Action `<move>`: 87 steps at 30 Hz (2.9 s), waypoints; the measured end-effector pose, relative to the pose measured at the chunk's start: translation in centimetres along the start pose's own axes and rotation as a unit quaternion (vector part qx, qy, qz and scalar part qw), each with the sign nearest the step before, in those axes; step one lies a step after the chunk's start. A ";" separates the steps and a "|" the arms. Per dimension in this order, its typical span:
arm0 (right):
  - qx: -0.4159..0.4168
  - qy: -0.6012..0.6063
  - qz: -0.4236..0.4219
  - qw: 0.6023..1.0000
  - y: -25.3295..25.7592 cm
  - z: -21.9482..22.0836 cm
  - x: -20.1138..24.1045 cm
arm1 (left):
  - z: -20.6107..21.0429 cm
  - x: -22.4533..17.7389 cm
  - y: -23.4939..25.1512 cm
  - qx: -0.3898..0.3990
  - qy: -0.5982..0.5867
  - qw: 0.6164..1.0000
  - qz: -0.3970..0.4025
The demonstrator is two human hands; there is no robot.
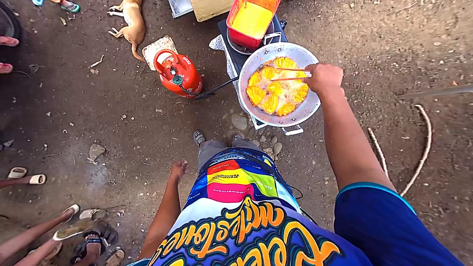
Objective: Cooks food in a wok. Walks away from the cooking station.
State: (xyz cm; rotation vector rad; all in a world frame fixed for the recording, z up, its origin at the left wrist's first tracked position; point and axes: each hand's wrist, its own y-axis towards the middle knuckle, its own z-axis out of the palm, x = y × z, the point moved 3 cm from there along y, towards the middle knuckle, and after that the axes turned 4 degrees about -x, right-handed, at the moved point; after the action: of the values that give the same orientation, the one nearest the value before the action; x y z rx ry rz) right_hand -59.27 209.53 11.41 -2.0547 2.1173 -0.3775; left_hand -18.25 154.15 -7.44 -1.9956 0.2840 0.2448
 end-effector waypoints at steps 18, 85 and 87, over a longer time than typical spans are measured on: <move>0.067 -0.045 -0.045 0.996 7.8 -2.0 2.3 | 0.3 3.0 -0.8 -0.017 -0.052 0.998 -0.032; 0.068 0.169 0.181 0.966 -12.3 6.0 -4.8 | 1.7 -3.4 0.2 0.029 0.063 0.998 0.008; 0.067 0.189 0.183 0.963 -11.8 7.1 -4.7 | 1.6 -3.4 -0.1 0.027 0.057 0.998 0.003</move>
State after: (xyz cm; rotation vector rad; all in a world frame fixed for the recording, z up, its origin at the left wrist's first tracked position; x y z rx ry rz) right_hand -45.71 213.52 7.90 -1.5662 2.5390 -0.8828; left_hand -21.56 155.96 -7.02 -1.9588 0.3657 0.1252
